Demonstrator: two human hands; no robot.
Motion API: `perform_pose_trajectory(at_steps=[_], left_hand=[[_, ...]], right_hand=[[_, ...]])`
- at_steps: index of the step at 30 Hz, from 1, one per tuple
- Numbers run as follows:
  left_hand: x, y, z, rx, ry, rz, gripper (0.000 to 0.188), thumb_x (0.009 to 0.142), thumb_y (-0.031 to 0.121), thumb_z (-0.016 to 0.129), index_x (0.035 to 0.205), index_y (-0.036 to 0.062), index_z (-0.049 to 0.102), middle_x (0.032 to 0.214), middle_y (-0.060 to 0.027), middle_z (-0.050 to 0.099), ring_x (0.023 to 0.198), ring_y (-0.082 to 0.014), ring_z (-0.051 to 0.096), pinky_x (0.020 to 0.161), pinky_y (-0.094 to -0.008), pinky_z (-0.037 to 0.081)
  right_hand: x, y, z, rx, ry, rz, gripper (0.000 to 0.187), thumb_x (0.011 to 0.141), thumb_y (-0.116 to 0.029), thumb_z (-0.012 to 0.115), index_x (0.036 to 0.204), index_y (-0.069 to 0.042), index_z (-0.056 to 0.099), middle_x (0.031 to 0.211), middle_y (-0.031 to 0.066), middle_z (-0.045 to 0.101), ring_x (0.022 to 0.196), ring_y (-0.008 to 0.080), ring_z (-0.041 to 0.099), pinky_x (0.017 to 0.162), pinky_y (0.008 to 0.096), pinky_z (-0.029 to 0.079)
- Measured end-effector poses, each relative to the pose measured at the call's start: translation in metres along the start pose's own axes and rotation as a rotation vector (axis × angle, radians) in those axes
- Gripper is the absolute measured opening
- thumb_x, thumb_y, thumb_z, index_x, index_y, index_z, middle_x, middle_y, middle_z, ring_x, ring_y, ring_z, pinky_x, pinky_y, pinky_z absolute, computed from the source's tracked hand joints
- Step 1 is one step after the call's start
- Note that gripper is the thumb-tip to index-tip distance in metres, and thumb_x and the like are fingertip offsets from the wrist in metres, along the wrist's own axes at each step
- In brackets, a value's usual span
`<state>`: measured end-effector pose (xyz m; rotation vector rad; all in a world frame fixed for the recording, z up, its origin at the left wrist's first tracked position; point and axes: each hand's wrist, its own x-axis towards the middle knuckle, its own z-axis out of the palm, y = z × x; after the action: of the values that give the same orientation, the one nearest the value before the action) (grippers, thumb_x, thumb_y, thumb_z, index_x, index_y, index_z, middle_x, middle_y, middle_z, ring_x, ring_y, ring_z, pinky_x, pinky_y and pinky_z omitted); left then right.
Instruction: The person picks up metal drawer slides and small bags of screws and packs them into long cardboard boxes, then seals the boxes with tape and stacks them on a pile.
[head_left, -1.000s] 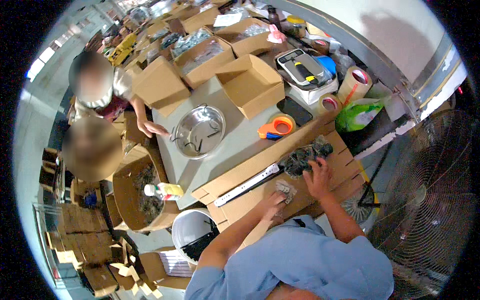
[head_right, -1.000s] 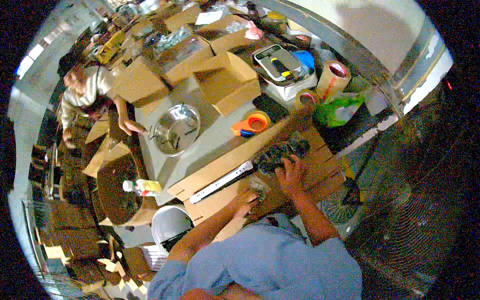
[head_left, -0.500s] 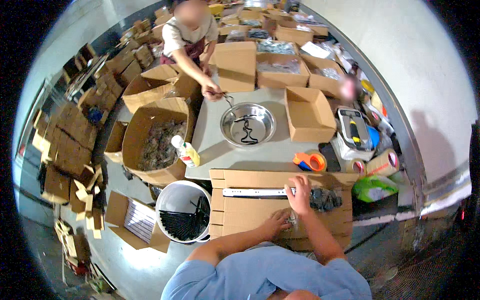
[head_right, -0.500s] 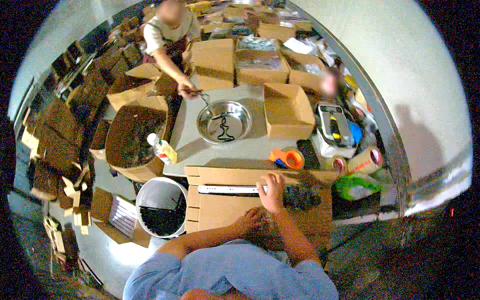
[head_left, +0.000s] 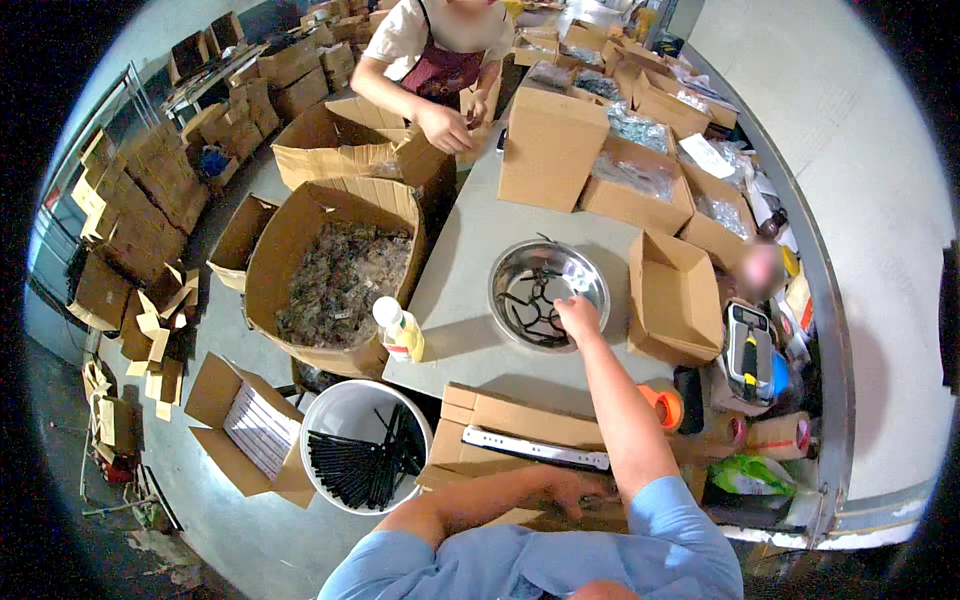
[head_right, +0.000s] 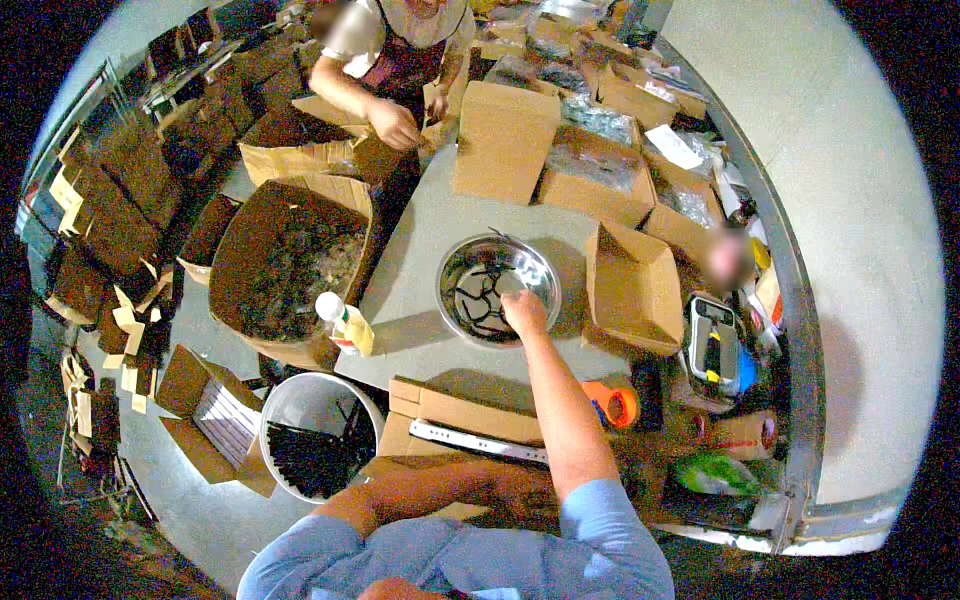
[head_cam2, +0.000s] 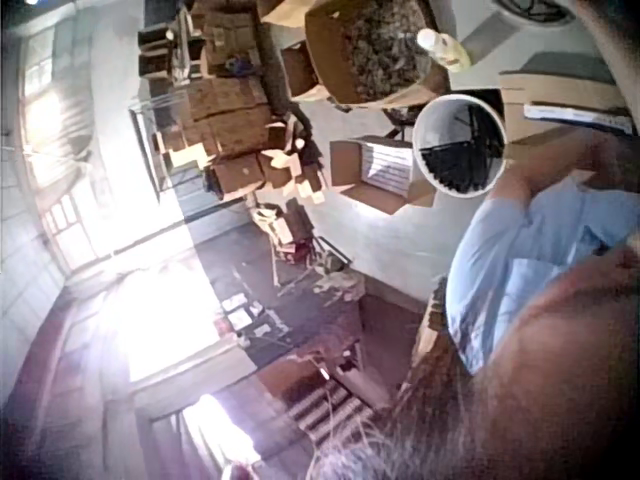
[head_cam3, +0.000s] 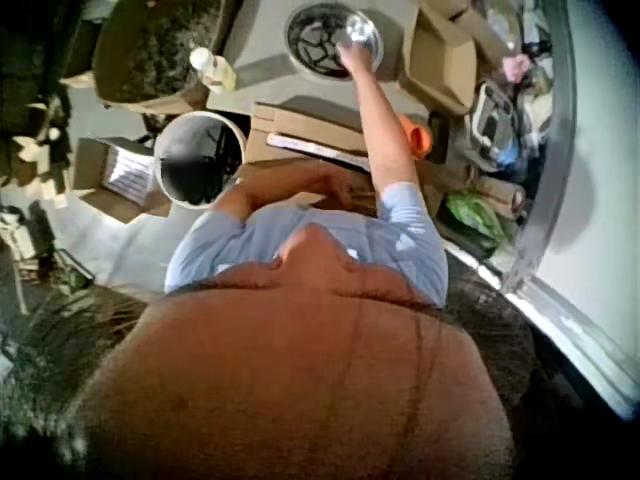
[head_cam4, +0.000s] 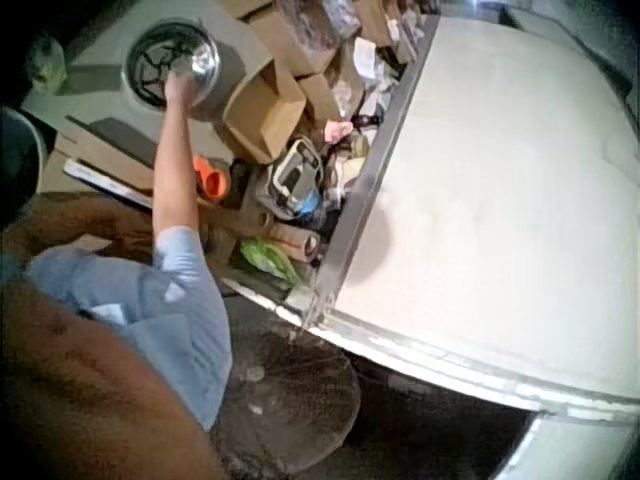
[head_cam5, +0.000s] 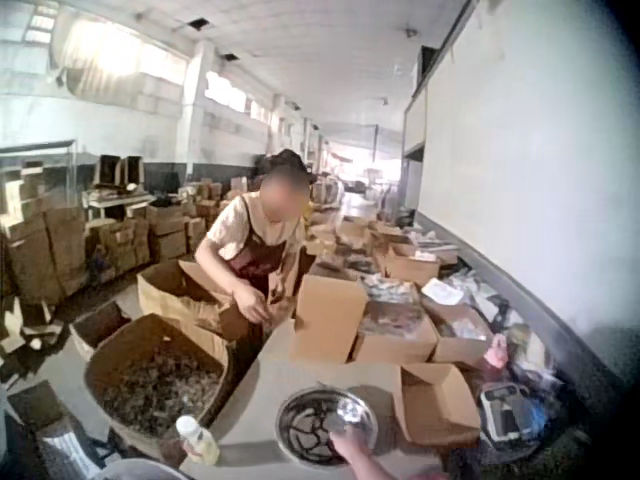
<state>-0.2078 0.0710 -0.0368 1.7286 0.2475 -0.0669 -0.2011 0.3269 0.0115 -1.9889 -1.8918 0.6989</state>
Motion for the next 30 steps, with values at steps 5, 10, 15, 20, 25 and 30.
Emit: perform_pose_trajectory(at_steps=[5, 10, 15, 20, 25, 30], left_hand=[[-0.005, 0.014, 0.008, 0.12, 0.055, -0.017, 0.074, 0.064, 0.029, 0.069, 0.131, 0.0109, 0.04, 0.121, -0.0212, 0.051, 0.112, -0.0363, 0.048, 0.094, -0.0455, 0.038], [0.001, 0.002, 0.027, 0.244, 0.165, -0.015, 0.058, 0.075, 0.03, 0.058, 0.128, 0.0123, 0.042, 0.115, -0.021, 0.055, 0.102, -0.0381, 0.054, 0.086, -0.0482, 0.043], [0.003, -0.007, 0.04, 0.288, 0.232, -0.014, 0.044, 0.085, 0.032, 0.048, 0.125, 0.0137, 0.044, 0.108, -0.0209, 0.059, 0.092, -0.04, 0.06, 0.078, -0.0509, 0.048], [-0.014, 0.013, 0.042, 0.396, 0.312, 0.007, 0.043, 0.087, 0.031, 0.044, 0.126, 0.0144, 0.042, 0.106, -0.0219, 0.059, 0.088, -0.0403, 0.062, 0.072, -0.052, 0.05], [0.01, -0.001, 0.048, 0.477, 0.098, -0.098, 0.069, 0.072, 0.033, 0.064, 0.132, 0.0149, 0.036, 0.115, -0.0214, 0.056, 0.098, -0.0416, 0.058, 0.08, -0.0522, 0.047], [-0.008, 0.005, 0.051, 0.365, 0.242, -0.016, 0.086, 0.06, 0.029, 0.076, 0.134, 0.0148, 0.033, 0.125, -0.0185, 0.05, 0.111, -0.0396, 0.05, 0.092, -0.0483, 0.042]], right_hand=[[0.035, -0.028, 0.04, -0.117, -0.001, 0.313, 0.087, 0.076, -0.058, 0.057, 0.129, 0.008, 0.039, 0.125, 0.0294, 0.048, 0.117, 0.0379, 0.047, 0.099, 0.0393, 0.036], [0.044, -0.048, 0.061, 0.057, 0.076, 0.154, 0.094, 0.065, -0.04, 0.073, 0.131, 0.006, 0.025, 0.123, 0.0285, 0.048, 0.117, 0.0407, 0.045, 0.099, 0.0423, 0.036], [0.037, -0.042, 0.067, -0.084, 0.024, 0.061, 0.077, 0.066, -0.013, 0.066, 0.128, 0.005, 0.026, 0.112, 0.0281, 0.054, 0.104, 0.0421, 0.053, 0.091, 0.0416, 0.044], [0.02, -0.03, 0.042, -0.229, -0.071, 0.001, 0.032, 0.062, -0.014, 0.068, 0.085, 0.007, 0.063, 0.095, 0.0245, 0.063, 0.093, 0.0379, 0.061, 0.082, 0.0391, 0.049], [0.012, 0.013, -0.022, 0.818, -0.524, 0.186, 0.011, 0.071, -0.009, 0.061, 0.08, -0.007, 0.057, 0.072, 0.0062, 0.058, 0.057, 0.0142, 0.055, 0.043, 0.0279, 0.037], [-0.115, 0.001, -0.126, 1.178, -0.68, 0.088, 0.014, 0.082, -0.006, 0.058, 0.095, -0.006, 0.053, 0.085, 0.0132, 0.064, 0.067, 0.0199, 0.063, 0.056, 0.0301, 0.052]])
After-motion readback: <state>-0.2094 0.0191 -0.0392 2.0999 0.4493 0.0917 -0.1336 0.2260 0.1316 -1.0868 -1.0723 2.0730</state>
